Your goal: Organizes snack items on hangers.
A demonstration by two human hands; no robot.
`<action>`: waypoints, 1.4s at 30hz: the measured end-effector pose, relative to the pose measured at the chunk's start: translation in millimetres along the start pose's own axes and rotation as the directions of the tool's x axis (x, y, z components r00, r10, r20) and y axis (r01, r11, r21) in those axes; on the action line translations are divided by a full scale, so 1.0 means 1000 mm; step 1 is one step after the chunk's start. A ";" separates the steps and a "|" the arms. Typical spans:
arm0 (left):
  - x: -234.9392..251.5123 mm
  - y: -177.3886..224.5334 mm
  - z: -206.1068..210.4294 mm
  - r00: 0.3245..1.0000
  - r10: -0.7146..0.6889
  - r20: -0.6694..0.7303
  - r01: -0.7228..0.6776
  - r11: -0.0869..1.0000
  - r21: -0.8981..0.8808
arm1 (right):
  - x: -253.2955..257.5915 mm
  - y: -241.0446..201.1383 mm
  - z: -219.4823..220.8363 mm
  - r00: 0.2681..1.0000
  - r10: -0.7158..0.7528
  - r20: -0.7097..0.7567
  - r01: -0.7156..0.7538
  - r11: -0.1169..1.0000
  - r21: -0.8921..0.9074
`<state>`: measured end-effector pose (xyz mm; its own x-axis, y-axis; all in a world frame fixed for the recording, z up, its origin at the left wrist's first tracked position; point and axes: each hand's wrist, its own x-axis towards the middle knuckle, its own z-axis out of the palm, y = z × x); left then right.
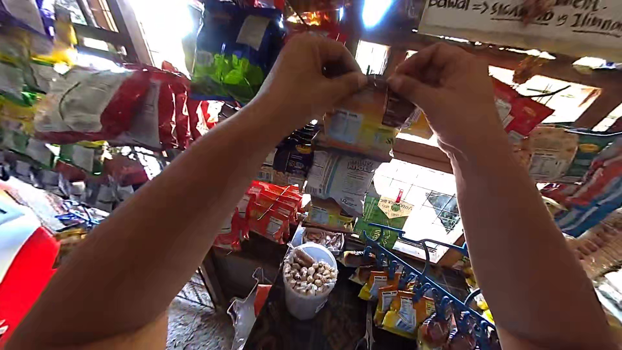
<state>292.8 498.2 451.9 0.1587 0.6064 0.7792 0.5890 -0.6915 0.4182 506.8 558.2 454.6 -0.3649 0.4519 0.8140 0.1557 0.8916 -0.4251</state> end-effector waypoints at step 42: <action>0.032 0.005 -0.001 0.969 -0.244 0.043 0.245 0.970 -0.013 | 0.038 -0.010 0.008 0.994 0.105 0.040 -0.098 0.985 -0.142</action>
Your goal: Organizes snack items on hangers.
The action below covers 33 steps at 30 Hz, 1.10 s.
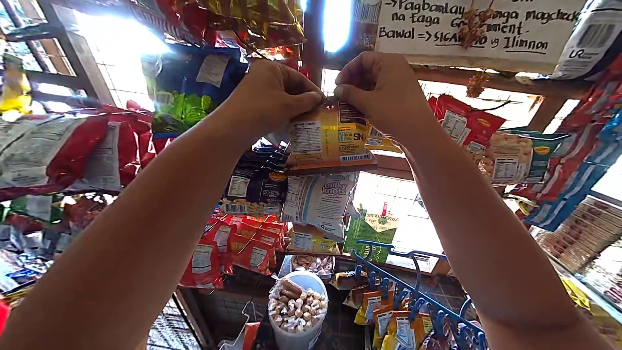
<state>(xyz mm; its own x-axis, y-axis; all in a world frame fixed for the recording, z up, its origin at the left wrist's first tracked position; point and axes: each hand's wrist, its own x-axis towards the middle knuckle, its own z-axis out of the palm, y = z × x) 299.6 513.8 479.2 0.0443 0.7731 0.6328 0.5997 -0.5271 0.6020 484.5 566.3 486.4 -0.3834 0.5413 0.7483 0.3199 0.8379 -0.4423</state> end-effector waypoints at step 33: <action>0.012 -0.003 0.002 0.999 0.046 0.004 -0.044 0.939 0.340 | 0.010 -0.006 0.008 0.990 0.103 0.096 -0.076 0.964 -0.256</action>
<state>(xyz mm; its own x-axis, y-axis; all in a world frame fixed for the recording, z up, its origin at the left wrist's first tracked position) 300.0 525.1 484.3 0.0752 0.7498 0.6573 0.8330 -0.4096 0.3719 471.9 567.4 492.5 -0.4295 0.6292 0.6478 0.5595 0.7485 -0.3561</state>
